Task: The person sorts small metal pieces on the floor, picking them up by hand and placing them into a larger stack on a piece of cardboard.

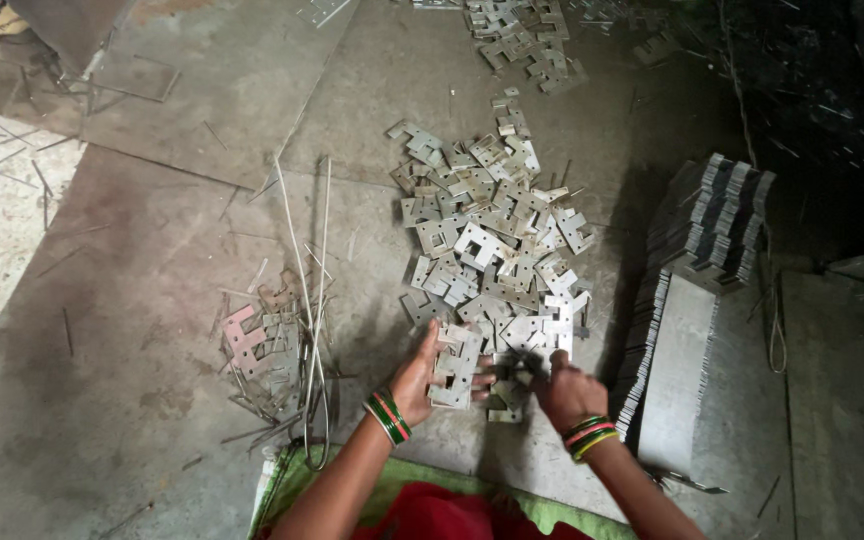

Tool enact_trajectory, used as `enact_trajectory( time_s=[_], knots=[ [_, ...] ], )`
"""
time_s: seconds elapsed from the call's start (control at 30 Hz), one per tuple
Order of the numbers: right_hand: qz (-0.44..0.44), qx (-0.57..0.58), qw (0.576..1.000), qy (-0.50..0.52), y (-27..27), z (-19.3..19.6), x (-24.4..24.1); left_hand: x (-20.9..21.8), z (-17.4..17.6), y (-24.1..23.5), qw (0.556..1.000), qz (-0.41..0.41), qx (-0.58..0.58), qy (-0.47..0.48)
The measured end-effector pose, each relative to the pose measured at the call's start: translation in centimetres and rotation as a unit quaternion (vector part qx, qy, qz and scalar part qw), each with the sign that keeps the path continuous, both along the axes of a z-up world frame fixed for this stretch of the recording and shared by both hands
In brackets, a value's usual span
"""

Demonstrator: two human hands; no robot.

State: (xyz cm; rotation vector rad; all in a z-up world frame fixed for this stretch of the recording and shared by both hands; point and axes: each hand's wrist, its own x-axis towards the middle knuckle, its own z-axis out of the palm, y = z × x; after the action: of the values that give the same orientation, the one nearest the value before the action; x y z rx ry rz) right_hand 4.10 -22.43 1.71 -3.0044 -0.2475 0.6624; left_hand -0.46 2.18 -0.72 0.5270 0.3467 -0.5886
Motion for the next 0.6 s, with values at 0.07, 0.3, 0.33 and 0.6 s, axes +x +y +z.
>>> enact_trajectory(
  time_s=[0.07,0.3,0.33,0.6],
  knots=[
    [-0.096,0.033,0.995,-0.015,0.2,-2.0,-0.8,0.0,-0.3,0.0,1.000,-0.003,0.000,-0.003],
    [-0.343,0.347,0.866,-0.108,-2.0,-6.2,-1.3,-0.6,-0.9,-0.8,0.998,0.007,0.056,-0.034],
    [-0.363,0.429,0.826,-0.038,-2.6,-6.1,-1.2,-0.9,-1.0,-0.8,0.998,0.007,0.056,-0.034],
    [-0.206,0.507,0.831,0.100,-0.6,-3.3,0.1,-1.7,0.3,-1.9,0.994,0.013,0.104,0.006]
  ],
)
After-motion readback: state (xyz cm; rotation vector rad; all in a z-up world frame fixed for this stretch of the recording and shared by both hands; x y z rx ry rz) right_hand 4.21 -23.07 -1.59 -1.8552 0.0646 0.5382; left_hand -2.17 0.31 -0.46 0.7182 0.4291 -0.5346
